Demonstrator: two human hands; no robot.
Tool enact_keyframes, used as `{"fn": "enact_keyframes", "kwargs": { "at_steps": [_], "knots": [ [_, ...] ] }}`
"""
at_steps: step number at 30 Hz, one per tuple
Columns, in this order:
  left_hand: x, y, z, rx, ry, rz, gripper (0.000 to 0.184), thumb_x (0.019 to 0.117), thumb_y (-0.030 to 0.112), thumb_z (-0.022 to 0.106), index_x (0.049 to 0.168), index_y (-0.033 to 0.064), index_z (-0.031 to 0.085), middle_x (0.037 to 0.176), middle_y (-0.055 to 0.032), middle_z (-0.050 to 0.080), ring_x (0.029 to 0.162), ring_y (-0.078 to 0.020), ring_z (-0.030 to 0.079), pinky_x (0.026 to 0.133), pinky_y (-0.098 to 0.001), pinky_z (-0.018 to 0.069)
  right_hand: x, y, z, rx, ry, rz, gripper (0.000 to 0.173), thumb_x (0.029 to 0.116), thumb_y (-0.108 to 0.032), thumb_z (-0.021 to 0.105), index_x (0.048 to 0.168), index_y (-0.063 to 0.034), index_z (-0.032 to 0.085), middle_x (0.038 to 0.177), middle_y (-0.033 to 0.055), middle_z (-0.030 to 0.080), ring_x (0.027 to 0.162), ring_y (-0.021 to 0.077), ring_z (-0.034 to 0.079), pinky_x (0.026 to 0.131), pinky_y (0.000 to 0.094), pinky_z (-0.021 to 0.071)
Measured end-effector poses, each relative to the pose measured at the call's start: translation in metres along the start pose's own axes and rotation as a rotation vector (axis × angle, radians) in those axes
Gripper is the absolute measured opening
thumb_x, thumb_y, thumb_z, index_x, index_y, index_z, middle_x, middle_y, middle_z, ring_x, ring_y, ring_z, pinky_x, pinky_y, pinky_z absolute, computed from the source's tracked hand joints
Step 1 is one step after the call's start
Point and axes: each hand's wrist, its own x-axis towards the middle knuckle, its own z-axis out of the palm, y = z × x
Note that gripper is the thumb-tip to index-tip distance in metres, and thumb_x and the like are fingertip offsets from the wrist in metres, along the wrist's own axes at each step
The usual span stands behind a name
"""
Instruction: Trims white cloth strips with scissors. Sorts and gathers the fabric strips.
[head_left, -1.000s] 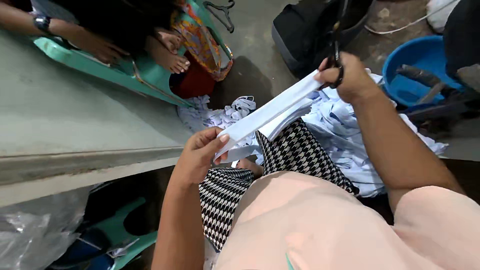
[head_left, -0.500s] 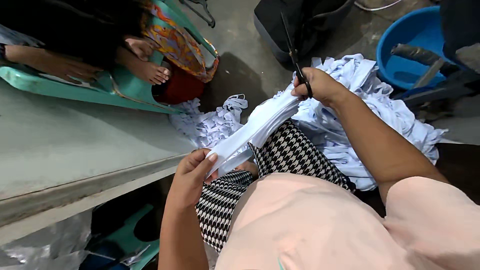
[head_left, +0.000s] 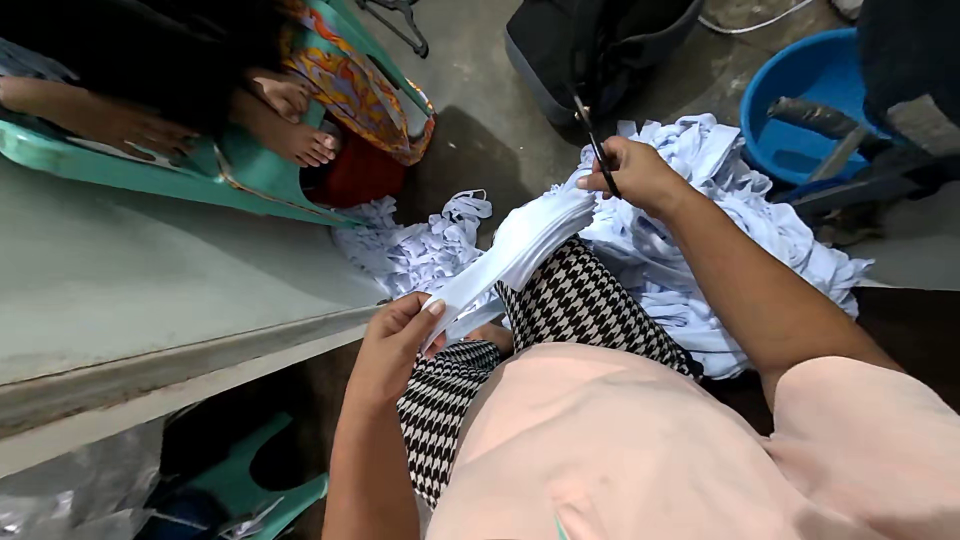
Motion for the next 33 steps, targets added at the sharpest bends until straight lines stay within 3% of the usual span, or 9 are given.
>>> {"fn": "enact_keyframes", "kwargs": {
  "at_steps": [2,4,7,8,10,13,18,24,33],
  "knots": [
    [0.001,-0.003,0.001,-0.001,0.009,-0.012,0.021,0.1011,0.012,0.051,0.089,0.0119,0.068,0.069,0.0033,0.067,0.058,-0.0023,0.062,0.057,-0.0167,0.0538,-0.018,-0.015,-0.008,-0.071,0.032,-0.095,0.05,0.0853,-0.033,0.083,0.112,0.0014,0.059,0.092,0.015,0.064,0.078,0.0253,0.064,0.075,0.0498,0.0555],
    [0.001,-0.007,0.002,-0.012,0.021,-0.037,0.02,0.1022,0.01,0.05,0.09,0.0101,0.067,0.07,0.003,0.067,0.058,-0.0023,0.062,0.057,-0.0169,0.0539,-0.049,-0.036,-0.011,-0.084,-0.046,-0.222,0.053,0.0812,-0.038,0.084,0.109,-0.0007,0.059,0.082,0.0067,0.058,0.07,0.0157,0.055,0.065,0.0397,0.0501],
    [0.003,-0.017,0.001,-0.025,0.017,-0.066,0.019,0.1036,0.011,0.051,0.092,0.0089,0.066,0.069,0.0027,0.066,0.058,-0.0033,0.061,0.057,-0.0178,0.0532,-0.103,-0.057,-0.005,-0.035,-0.463,-0.317,0.07,0.0801,-0.071,0.068,0.108,-0.0072,0.058,0.077,-0.0044,0.06,0.064,0.0036,0.058,0.057,0.0238,0.0514],
    [0.005,-0.022,0.0,-0.026,0.002,-0.063,0.018,0.1038,0.012,0.052,0.093,0.0082,0.067,0.07,0.0023,0.066,0.058,-0.0036,0.061,0.057,-0.0181,0.0529,-0.117,-0.057,-0.003,-0.005,-0.649,-0.293,0.082,0.0784,-0.084,0.06,0.112,-0.0087,0.057,0.08,-0.005,0.064,0.068,0.0034,0.063,0.059,0.0226,0.0551],
    [0.008,-0.031,-0.001,-0.02,-0.037,-0.056,0.017,0.1048,0.015,0.054,0.096,0.0067,0.066,0.071,0.0004,0.066,0.058,-0.0044,0.06,0.055,-0.0189,0.0519,-0.14,-0.05,-0.001,0.013,-0.938,-0.148,0.088,0.0757,-0.09,0.055,0.113,-0.0102,0.058,0.086,-0.005,0.064,0.075,0.004,0.065,0.066,0.0236,0.0573],
    [0.011,-0.04,0.001,0.005,-0.054,-0.053,0.017,0.1055,0.018,0.055,0.098,0.0057,0.064,0.072,-0.0015,0.065,0.055,-0.0052,0.057,0.051,-0.0189,0.0482,-0.16,-0.038,0.002,-0.108,-1.095,0.109,0.084,0.0783,-0.088,0.054,0.107,-0.0102,0.058,0.081,-0.0042,0.062,0.07,0.0053,0.06,0.065,0.0258,0.0524],
    [0.009,-0.046,0.003,0.025,-0.088,-0.025,0.017,0.1053,0.019,0.055,0.099,0.0063,0.064,0.074,-0.0016,0.064,0.056,-0.0049,0.057,0.051,-0.0189,0.047,-0.172,-0.025,0.025,-0.105,-0.982,0.285,0.076,0.0824,-0.085,0.052,0.105,-0.0125,0.057,0.078,-0.005,0.06,0.069,0.0067,0.061,0.065,0.0257,0.0535],
    [0.014,-0.05,0.009,-0.019,-0.132,-0.035,0.014,0.1035,0.015,0.057,0.101,0.002,0.063,0.073,-0.0026,0.063,0.057,-0.0065,0.057,0.053,-0.0208,0.0485,-0.173,-0.033,0.057,-0.04,-0.804,0.255,0.067,0.0863,-0.078,0.051,0.104,-0.0134,0.056,0.075,-0.0078,0.057,0.068,0.0048,0.06,0.065,0.0222,0.0526],
    [0.014,-0.055,0.014,-0.009,-0.114,-0.018,0.011,0.1012,0.013,0.062,0.101,0.0018,0.063,0.075,-0.0031,0.065,0.058,-0.0066,0.057,0.053,-0.0209,0.0477,-0.18,-0.039,0.052,-0.123,-0.805,0.261,0.075,0.0826,-0.082,0.055,0.11,-0.0118,0.056,0.078,-0.0068,0.059,0.067,0.0048,0.06,0.065,0.0238,0.0536]
  ]
}}
